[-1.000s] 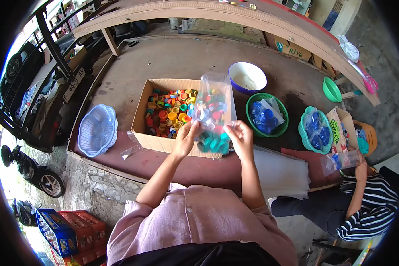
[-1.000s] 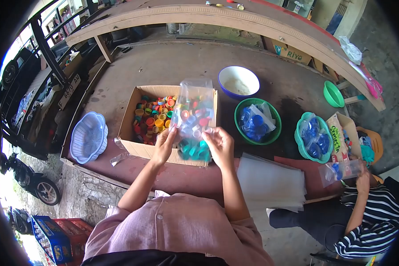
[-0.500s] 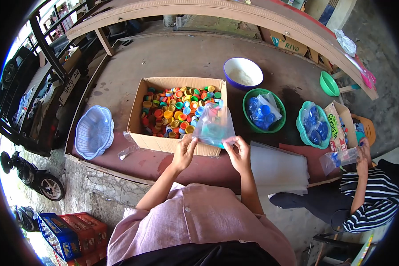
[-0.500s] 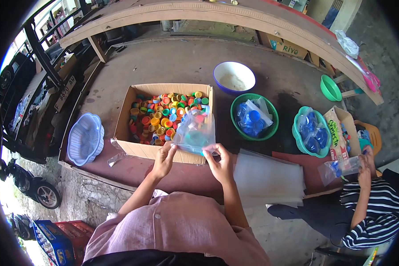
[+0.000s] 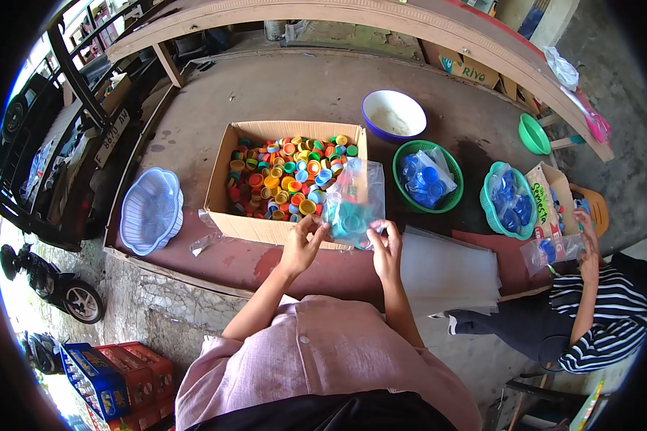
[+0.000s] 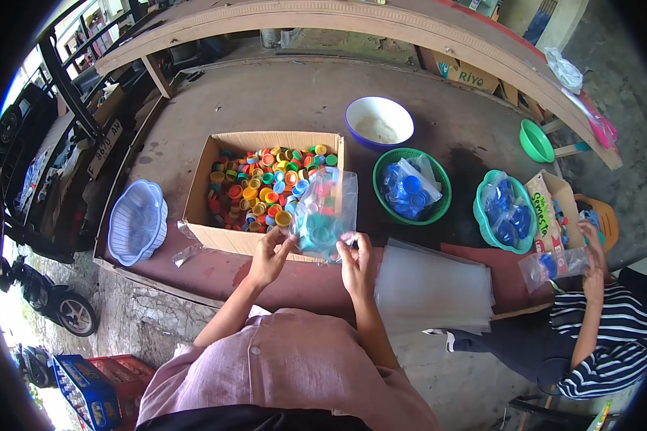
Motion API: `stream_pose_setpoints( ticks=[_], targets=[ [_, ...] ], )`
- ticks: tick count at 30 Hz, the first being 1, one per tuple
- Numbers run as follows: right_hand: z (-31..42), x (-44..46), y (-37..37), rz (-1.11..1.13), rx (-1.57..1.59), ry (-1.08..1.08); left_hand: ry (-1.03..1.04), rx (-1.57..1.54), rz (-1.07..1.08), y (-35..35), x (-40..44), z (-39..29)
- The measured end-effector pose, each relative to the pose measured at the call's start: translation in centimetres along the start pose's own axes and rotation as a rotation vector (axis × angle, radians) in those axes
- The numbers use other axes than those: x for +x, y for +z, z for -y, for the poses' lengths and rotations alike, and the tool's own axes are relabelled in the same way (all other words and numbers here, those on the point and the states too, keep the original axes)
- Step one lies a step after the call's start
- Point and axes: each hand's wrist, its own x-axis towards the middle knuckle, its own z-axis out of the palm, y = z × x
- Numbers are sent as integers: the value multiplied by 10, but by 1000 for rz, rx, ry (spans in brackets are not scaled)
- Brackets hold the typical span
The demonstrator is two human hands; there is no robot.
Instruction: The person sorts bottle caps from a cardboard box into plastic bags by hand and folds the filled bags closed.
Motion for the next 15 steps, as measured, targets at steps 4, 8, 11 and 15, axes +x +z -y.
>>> stream_pose_setpoints(
  ticks=[4, 8, 11, 15],
  targets=[
    [-1, -1, 1, -30, -20, 51, -4, 74, -47, 3, -3, -10],
    [-4, 0, 0, -41, -109, 8, 145, 272, -113, 6, 5, -27],
    [0, -1, -1, -21, -215, 27, 33, 264, -38, 4, 15, -25],
    [-2, 3, -3, -37, -146, 52, 25, 37, -36, 6, 31, -12]
  ],
)
